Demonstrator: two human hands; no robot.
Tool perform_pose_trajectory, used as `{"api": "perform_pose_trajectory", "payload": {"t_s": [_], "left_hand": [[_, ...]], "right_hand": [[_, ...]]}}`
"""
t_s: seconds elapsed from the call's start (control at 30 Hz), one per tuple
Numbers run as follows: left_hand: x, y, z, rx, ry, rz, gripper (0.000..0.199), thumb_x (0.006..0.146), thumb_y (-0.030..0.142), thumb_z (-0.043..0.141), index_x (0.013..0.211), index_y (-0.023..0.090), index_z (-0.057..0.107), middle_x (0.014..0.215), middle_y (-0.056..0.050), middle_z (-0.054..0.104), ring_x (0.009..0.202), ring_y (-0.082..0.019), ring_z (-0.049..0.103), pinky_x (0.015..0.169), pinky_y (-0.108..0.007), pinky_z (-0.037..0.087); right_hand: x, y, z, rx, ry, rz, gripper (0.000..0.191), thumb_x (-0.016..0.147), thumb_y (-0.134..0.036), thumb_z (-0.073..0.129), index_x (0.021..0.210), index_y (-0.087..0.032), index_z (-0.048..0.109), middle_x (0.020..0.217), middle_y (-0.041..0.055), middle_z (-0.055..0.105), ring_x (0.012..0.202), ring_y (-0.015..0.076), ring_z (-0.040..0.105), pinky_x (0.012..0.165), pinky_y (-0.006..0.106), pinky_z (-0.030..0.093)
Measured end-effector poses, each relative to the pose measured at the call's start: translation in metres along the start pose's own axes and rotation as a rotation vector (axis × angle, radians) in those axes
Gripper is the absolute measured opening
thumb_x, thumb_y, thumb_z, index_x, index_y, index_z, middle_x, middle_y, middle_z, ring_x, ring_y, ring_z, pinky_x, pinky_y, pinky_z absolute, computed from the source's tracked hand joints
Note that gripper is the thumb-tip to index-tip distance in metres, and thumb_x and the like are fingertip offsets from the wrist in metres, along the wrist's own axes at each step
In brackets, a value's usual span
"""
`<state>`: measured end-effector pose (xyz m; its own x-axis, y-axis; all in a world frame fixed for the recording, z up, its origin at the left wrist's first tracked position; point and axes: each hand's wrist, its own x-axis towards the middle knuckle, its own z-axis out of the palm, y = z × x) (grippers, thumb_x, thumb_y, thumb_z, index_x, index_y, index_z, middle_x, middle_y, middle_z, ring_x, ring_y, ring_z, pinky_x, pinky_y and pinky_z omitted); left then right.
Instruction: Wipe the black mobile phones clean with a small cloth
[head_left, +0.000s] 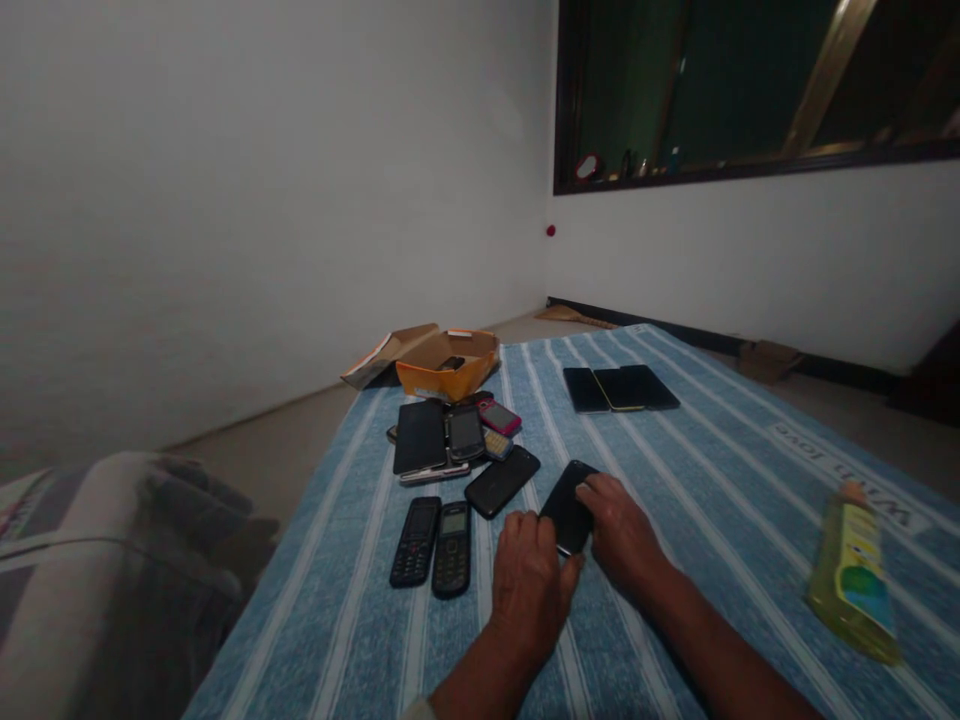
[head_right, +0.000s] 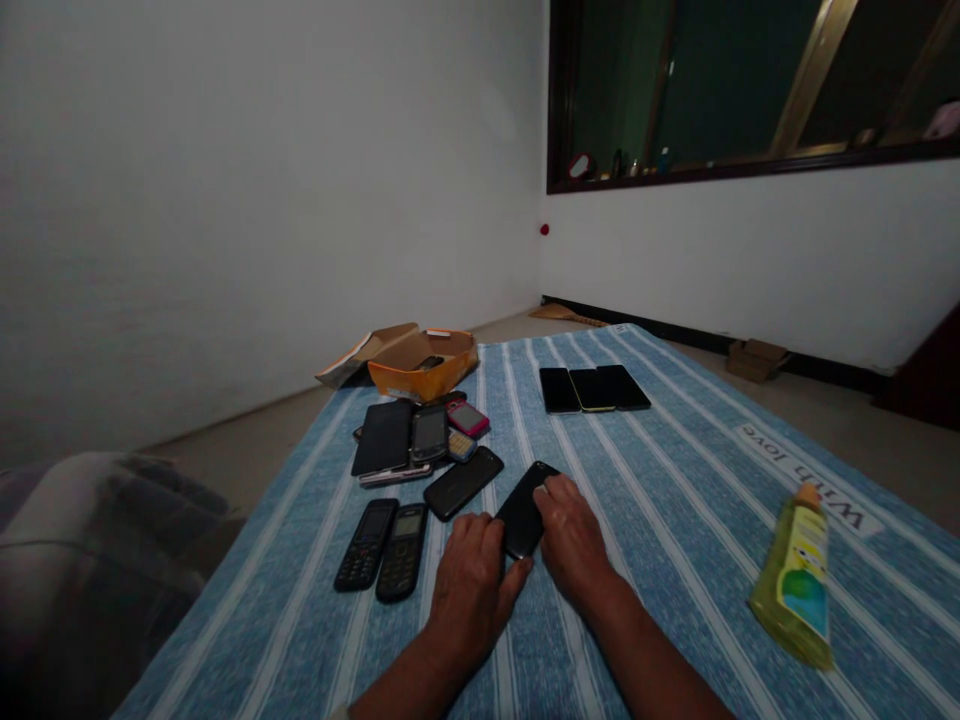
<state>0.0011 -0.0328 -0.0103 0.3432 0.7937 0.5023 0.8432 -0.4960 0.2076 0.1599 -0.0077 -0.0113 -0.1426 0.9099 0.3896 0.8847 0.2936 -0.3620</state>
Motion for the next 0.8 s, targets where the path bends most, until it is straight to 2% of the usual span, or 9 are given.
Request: {"api": "perform_pose_trajectory", "payload": {"t_s": [0.13, 0.23, 0.4, 0.6, 0.7, 0.8], "left_hand": [[-0.005, 0.006, -0.003, -0.019, -0.008, 0.036, 0.025, 0.073, 0.018, 0.073, 0.093, 0.017, 0.058, 0.089, -0.008, 0.062, 0.087, -0.028, 0.056, 0.077, -0.045, 0.053], [-0.007, 0.007, -0.007, -0.047, -0.033, 0.050, 0.021, 0.075, 0.020, 0.071, 0.092, 0.018, 0.059, 0.086, -0.008, 0.063, 0.084, -0.028, 0.057, 0.075, -0.044, 0.053], [0.009, 0.001, -0.017, -0.164, -0.122, -0.046, 0.008, 0.081, 0.024, 0.064, 0.087, 0.020, 0.060, 0.082, -0.006, 0.064, 0.083, -0.026, 0.060, 0.072, -0.039, 0.051], [0.050, -0.010, -0.022, -0.351, -0.309, -0.035, 0.046, 0.061, 0.025, 0.080, 0.102, 0.019, 0.061, 0.097, -0.006, 0.066, 0.096, -0.029, 0.059, 0.081, -0.042, 0.051], [0.065, -0.020, -0.015, -0.412, -0.374, -0.007, 0.068, 0.055, 0.028, 0.085, 0.117, 0.019, 0.057, 0.113, -0.008, 0.064, 0.108, -0.031, 0.057, 0.090, -0.046, 0.050], [0.075, -0.029, -0.006, -0.461, -0.426, 0.066, 0.095, 0.045, 0.033, 0.091, 0.130, 0.021, 0.050, 0.134, -0.013, 0.055, 0.125, -0.037, 0.048, 0.101, -0.053, 0.044]], "right_hand": [[0.004, 0.014, -0.001, -0.028, 0.012, 0.059, 0.041, 0.078, 0.003, 0.041, 0.100, -0.018, 0.069, 0.110, 0.0110, 0.064, 0.110, 0.0239, 0.053, 0.094, 0.033, 0.044], [0.005, 0.015, 0.000, -0.034, 0.012, 0.076, 0.041, 0.078, 0.004, 0.041, 0.097, -0.019, 0.069, 0.110, 0.0102, 0.064, 0.109, 0.0236, 0.054, 0.094, 0.032, 0.044], [0.007, 0.012, 0.002, -0.006, 0.024, 0.091, 0.039, 0.080, 0.001, 0.042, 0.096, -0.020, 0.070, 0.109, 0.0102, 0.066, 0.107, 0.0231, 0.055, 0.094, 0.033, 0.044], [0.007, 0.011, 0.004, 0.022, 0.072, 0.112, 0.042, 0.082, 0.000, 0.041, 0.102, -0.021, 0.071, 0.113, 0.0097, 0.066, 0.110, 0.0225, 0.056, 0.097, 0.034, 0.044], [0.007, 0.009, 0.006, 0.014, 0.099, 0.130, 0.043, 0.082, 0.001, 0.041, 0.105, -0.020, 0.071, 0.120, 0.0111, 0.063, 0.114, 0.0225, 0.056, 0.100, 0.034, 0.043], [0.007, 0.009, 0.006, -0.006, 0.097, 0.129, 0.044, 0.082, 0.001, 0.041, 0.106, -0.019, 0.071, 0.122, 0.0118, 0.063, 0.116, 0.0230, 0.055, 0.101, 0.035, 0.042]]}}
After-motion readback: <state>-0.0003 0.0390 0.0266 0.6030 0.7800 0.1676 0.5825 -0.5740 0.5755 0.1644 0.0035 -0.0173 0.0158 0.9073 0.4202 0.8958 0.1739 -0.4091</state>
